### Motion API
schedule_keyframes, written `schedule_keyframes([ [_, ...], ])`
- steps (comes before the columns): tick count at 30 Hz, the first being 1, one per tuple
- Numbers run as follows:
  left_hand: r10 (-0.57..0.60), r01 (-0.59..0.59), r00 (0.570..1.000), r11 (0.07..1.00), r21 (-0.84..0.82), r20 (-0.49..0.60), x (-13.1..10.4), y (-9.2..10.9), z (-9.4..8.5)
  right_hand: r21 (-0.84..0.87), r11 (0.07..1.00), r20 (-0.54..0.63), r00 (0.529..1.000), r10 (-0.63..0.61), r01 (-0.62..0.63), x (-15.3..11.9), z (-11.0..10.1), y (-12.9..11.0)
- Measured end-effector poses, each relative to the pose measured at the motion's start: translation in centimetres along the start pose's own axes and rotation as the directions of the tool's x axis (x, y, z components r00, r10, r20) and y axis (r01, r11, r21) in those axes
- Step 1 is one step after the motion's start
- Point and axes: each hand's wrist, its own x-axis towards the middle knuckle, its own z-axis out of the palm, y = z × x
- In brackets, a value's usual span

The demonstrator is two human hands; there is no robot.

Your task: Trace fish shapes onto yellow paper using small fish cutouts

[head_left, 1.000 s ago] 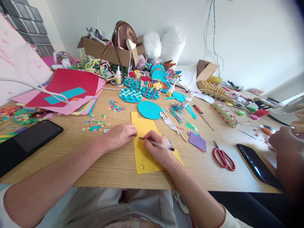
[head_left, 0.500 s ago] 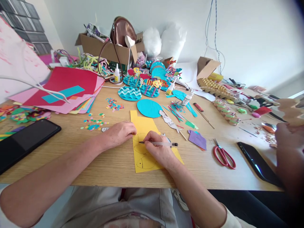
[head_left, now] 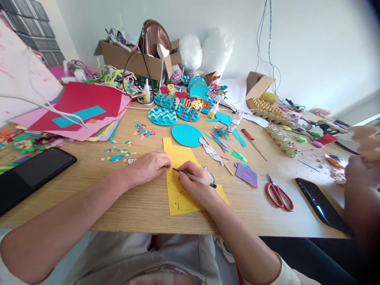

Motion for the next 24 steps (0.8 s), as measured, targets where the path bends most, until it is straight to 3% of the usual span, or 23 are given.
schedule_keyframes([
  [24, 0.025, -0.025, 1.0, 1.0, 0.005, -0.001, 0.0, -0.3, 0.1, 0.027, 0.999, 0.031, 0.999, 0.022, -0.023, -0.5, -0.7, -1.0],
])
